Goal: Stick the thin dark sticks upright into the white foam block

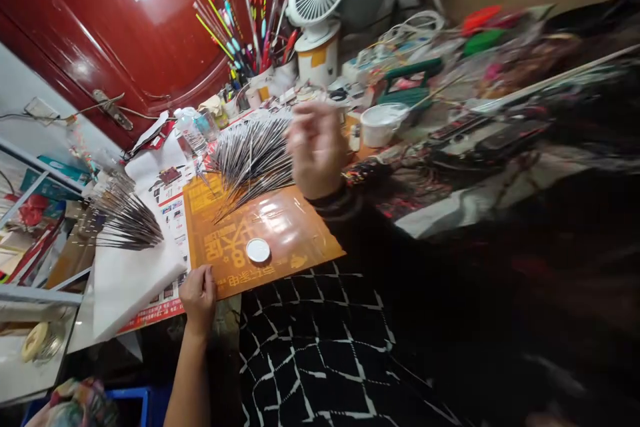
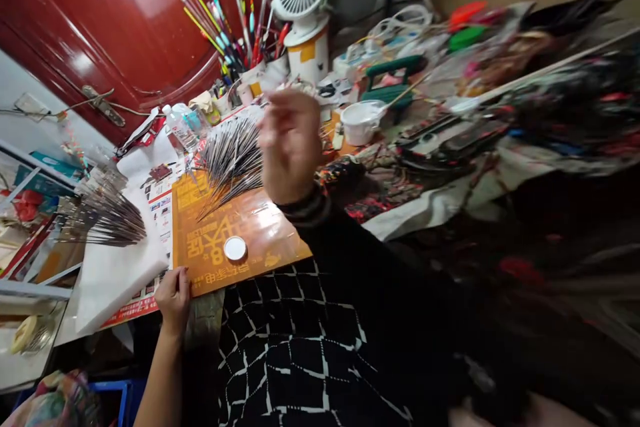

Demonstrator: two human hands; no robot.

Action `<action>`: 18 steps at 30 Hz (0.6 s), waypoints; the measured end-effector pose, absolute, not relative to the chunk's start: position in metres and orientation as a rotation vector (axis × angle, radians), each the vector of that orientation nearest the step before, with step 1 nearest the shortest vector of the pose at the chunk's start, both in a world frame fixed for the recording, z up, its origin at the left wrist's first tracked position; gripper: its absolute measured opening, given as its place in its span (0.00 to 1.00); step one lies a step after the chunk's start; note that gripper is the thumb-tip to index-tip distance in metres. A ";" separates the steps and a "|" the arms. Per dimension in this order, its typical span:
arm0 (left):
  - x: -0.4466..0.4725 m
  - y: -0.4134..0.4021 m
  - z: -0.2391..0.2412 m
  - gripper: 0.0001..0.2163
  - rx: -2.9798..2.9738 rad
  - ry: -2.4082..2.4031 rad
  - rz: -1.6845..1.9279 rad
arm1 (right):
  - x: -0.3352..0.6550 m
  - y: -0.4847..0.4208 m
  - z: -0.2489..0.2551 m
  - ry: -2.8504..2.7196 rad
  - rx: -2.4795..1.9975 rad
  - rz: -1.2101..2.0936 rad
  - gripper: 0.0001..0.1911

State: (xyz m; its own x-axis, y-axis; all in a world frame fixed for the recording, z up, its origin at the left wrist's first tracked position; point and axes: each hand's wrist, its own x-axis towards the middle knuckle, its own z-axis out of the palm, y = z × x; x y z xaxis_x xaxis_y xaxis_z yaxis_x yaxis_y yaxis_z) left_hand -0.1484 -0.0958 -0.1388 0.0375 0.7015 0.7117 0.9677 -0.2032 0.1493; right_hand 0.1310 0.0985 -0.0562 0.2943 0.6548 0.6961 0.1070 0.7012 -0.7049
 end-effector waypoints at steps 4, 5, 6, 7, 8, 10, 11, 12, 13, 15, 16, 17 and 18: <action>-0.132 -0.043 -0.107 0.09 -2.134 -1.683 -1.038 | 0.114 0.129 -0.075 -1.478 -1.183 0.407 0.13; -0.126 -0.023 -0.100 0.09 -2.170 -1.703 -1.042 | 0.106 0.135 -0.084 -1.554 -1.316 0.474 0.12; -0.120 -0.001 -0.093 0.10 -2.208 -1.711 -1.034 | 0.099 0.138 -0.093 -1.653 -1.402 0.546 0.13; -0.113 0.022 -0.086 0.10 -2.244 -1.707 -1.012 | 0.093 0.140 -0.101 -1.728 -1.435 0.560 0.14; -0.106 0.046 -0.081 0.10 -2.285 -1.698 -0.978 | 0.087 0.139 -0.108 -1.784 -1.462 0.543 0.13; -0.089 0.090 -0.073 0.08 -2.348 -1.706 -0.899 | 0.080 0.135 -0.118 -1.934 -1.496 0.491 0.13; -0.081 0.109 -0.071 0.08 -2.372 -1.714 -0.869 | 0.077 0.133 -0.122 -2.009 -1.511 0.467 0.13; -0.072 0.127 -0.069 0.07 -2.407 -1.715 -0.842 | 0.076 0.132 -0.125 -2.076 -1.510 0.440 0.14; -0.063 0.141 -0.069 0.07 -2.455 -1.705 -0.816 | 0.075 0.132 -0.127 -2.126 -1.501 0.416 0.15; -0.046 0.165 -0.070 0.07 -2.595 -1.637 -0.743 | 0.073 0.134 -0.130 -2.189 -1.463 0.402 0.17; -0.037 0.174 -0.072 0.07 -2.669 -1.590 -0.685 | 0.072 0.136 -0.132 -2.205 -1.446 0.406 0.18; -0.028 0.181 -0.074 0.06 -2.728 -1.547 -0.612 | 0.070 0.137 -0.134 -2.213 -1.434 0.415 0.19; -0.020 0.187 -0.076 0.06 -2.769 -1.514 -0.526 | 0.068 0.139 -0.136 -2.213 -1.428 0.421 0.20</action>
